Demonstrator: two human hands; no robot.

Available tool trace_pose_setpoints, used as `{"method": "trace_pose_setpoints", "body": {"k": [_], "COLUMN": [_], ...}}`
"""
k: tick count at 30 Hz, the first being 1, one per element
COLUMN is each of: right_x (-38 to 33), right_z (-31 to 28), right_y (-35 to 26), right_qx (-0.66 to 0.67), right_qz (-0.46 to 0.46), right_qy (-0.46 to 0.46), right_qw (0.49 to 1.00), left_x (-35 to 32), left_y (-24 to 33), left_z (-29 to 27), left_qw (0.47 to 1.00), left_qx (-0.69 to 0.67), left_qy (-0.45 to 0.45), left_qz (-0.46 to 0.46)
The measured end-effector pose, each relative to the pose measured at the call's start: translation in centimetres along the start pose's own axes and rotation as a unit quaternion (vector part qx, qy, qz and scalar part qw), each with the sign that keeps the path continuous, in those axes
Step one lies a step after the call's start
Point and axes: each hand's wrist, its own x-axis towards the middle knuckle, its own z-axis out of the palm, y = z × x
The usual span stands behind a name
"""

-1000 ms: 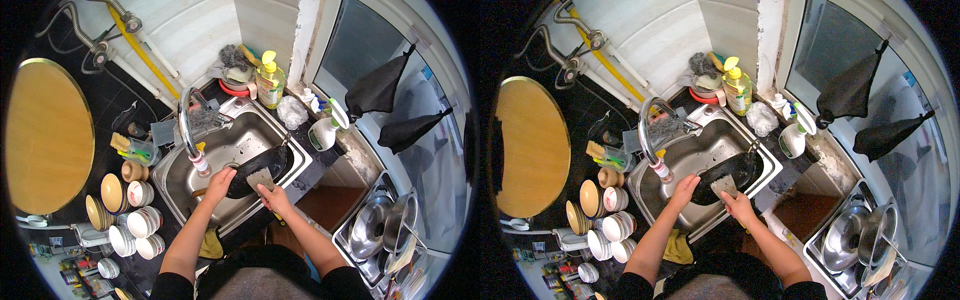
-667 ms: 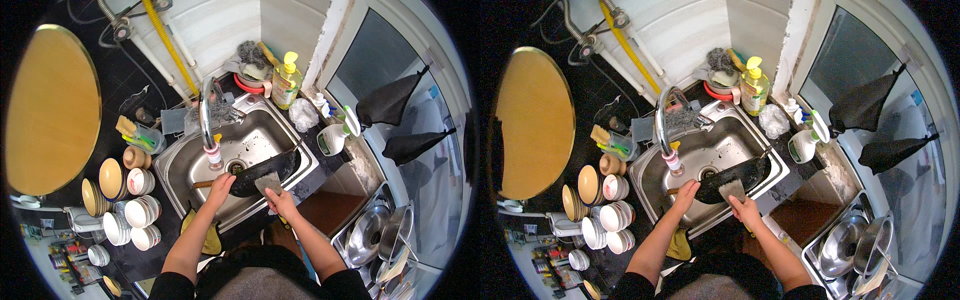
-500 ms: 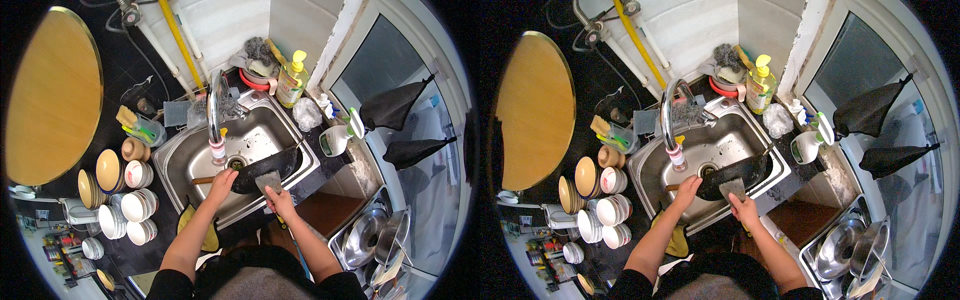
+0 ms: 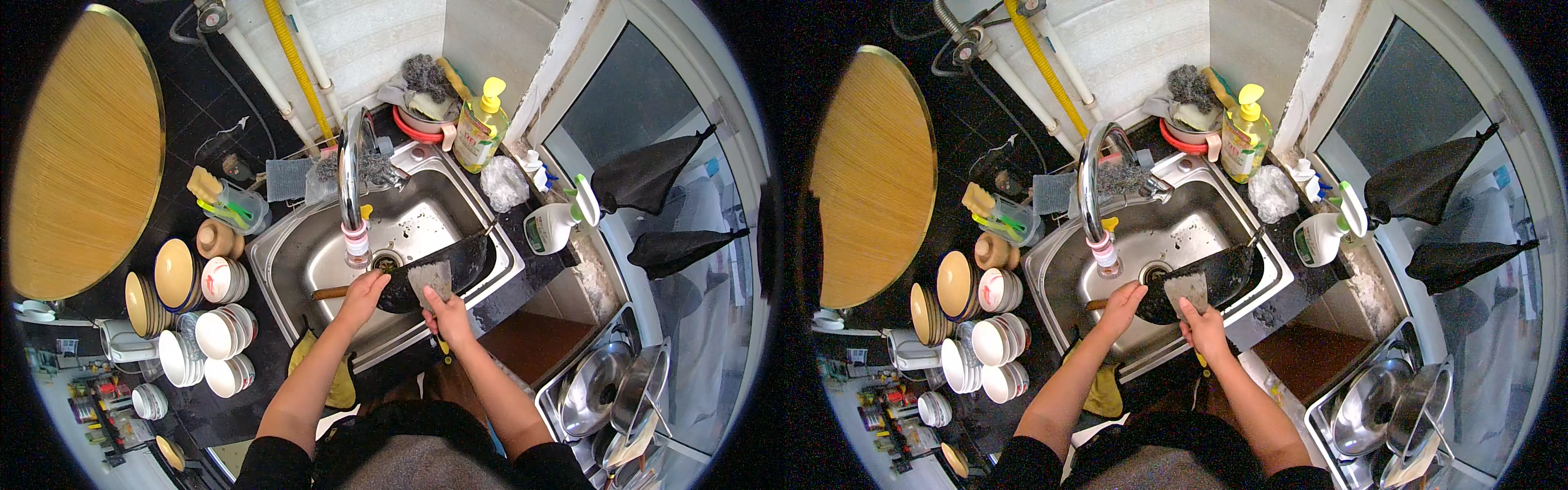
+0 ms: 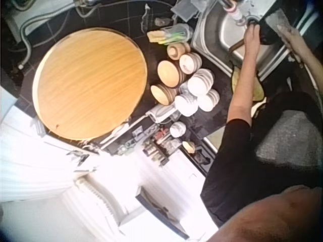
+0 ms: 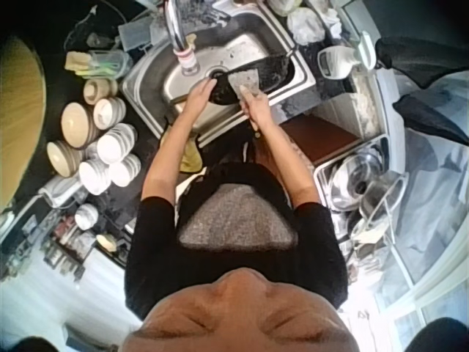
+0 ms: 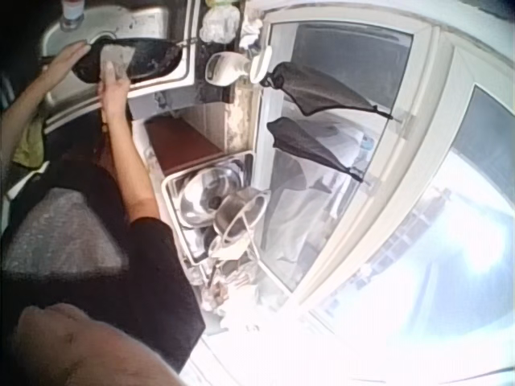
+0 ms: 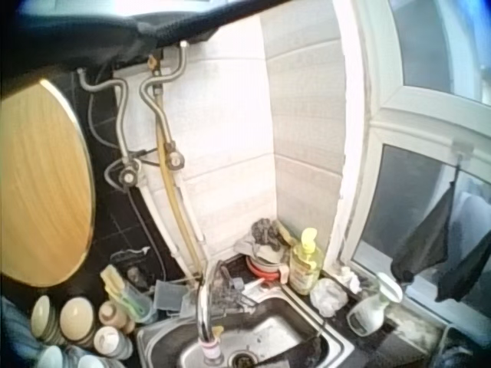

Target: The person scrubs a black frying pan with a metal scraper and a sponge under running water in a kitchen sink. They repeatedly scrape the pan's surface and rinse it, then briefly scrub a second pan before returning to the first one.

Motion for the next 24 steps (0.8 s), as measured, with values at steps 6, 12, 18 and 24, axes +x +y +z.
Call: {"method": "trace_pose_setpoints", "body": {"k": [6, 12, 18, 24], "right_x": [-1.2, -1.4, -1.8, -1.4], "right_z": [-0.5, -0.1, -0.4, 0.0], "right_y": [1.9, 1.4, 1.2, 1.1], "right_qx": [0.048, 0.066, 0.093, 0.175], "right_qz": [0.042, 0.044, 0.08, 0.111], "right_qy": [-0.006, -0.009, -0.005, -0.02], "right_qw": [0.998, 0.997, 0.992, 0.978], "left_x": [0.0, -0.2, 0.2, 0.4], "left_y": [1.3, 1.3, 1.3, 1.3], "left_z": [0.1, -0.2, -0.2, -0.3], "left_qw": [0.999, 1.0, 0.999, 1.0], "left_qx": [0.018, 0.012, 0.014, -0.01], "left_qy": [0.025, 0.015, 0.028, 0.017], "left_qz": [0.016, 0.006, 0.013, 0.006]}}
